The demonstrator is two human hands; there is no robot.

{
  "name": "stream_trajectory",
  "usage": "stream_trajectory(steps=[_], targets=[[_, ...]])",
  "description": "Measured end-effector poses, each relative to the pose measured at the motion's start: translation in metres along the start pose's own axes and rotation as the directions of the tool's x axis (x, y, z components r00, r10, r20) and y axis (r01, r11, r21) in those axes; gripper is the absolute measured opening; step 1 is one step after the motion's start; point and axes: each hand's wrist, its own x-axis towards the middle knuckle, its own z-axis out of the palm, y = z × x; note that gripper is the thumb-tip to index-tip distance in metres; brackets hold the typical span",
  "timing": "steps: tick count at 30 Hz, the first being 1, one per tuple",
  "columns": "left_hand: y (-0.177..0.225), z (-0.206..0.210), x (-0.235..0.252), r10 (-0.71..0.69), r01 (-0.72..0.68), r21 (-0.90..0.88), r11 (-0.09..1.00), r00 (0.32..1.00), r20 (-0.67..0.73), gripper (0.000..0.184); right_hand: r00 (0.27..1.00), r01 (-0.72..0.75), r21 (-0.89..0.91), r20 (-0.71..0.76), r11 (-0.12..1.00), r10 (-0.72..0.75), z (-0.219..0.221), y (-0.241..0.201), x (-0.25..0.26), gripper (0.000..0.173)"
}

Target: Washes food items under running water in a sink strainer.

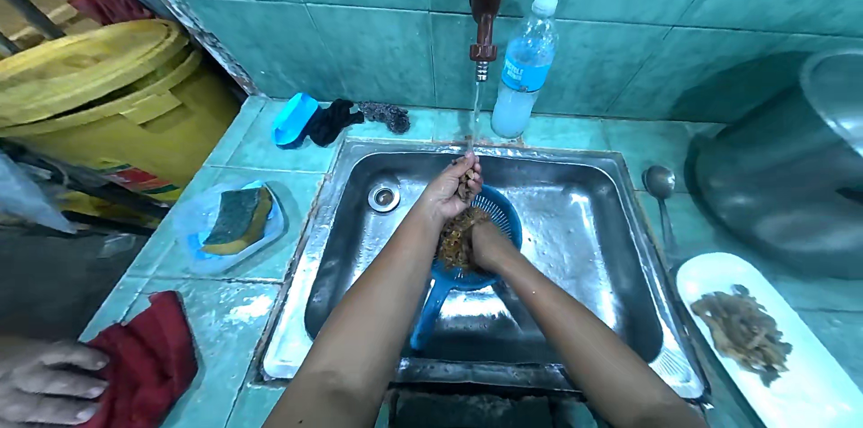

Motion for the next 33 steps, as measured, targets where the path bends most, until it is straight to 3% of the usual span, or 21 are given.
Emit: stream_trajectory(steps=[3,7,11,17,19,22,24,28,33], targets=[[0.0,0.007,0.001,-0.007,0.007,-0.018,1.0,1.0,0.019,0.019,0.997,-0.073,-0.084,0.031,0.994,0.076,0.015,-0.018,-0.001,0.034],[0.0,0.006,-0.003,-0.026,0.027,-0.008,1.0,0.999,0.04,0.023,0.995,-0.098,-0.102,0.024,0.99,0.101,0.014,-0.03,-0.01,0.029],[0.003,-0.001,-0.007,-0.021,0.021,0.005,1.0,1.0,0.017,0.023,0.994,-0.108,-0.075,-0.03,0.991,0.106,0.019,-0.025,-0.005,0.03],[0.005,-0.004,-0.011,-0.01,0.01,-0.003,1.0,1.0,0.017,0.023,0.992,-0.126,-0.061,0.015,0.99,0.127,0.013,-0.012,0.0,0.036],[0.008,-0.005,-0.013,0.0,-0.001,0.008,1.0,1.0,0.01,0.024,0.996,-0.092,-0.017,0.011,0.996,0.092,0.007,-0.001,0.004,0.033],[0.013,-0.01,-0.017,0.037,-0.038,0.038,0.999,0.999,0.014,0.023,0.998,0.002,0.195,-0.068,0.981,0.011,-0.017,0.016,0.006,0.024],[0.017,-0.012,-0.023,0.07,-0.07,0.029,0.997,0.998,-0.005,0.024,0.994,0.064,0.377,-0.106,0.924,-0.026,-0.031,0.028,0.009,0.025],[0.025,-0.017,-0.029,0.133,-0.134,-0.021,0.991,0.99,-0.044,0.026,0.982,0.185,0.715,-0.152,0.675,-0.108,-0.052,0.037,0.007,0.025],[0.03,-0.022,-0.034,0.167,-0.176,-0.103,0.979,0.982,-0.083,0.025,0.945,0.322,0.886,-0.284,0.333,-0.159,-0.057,0.031,0.012,0.017]])
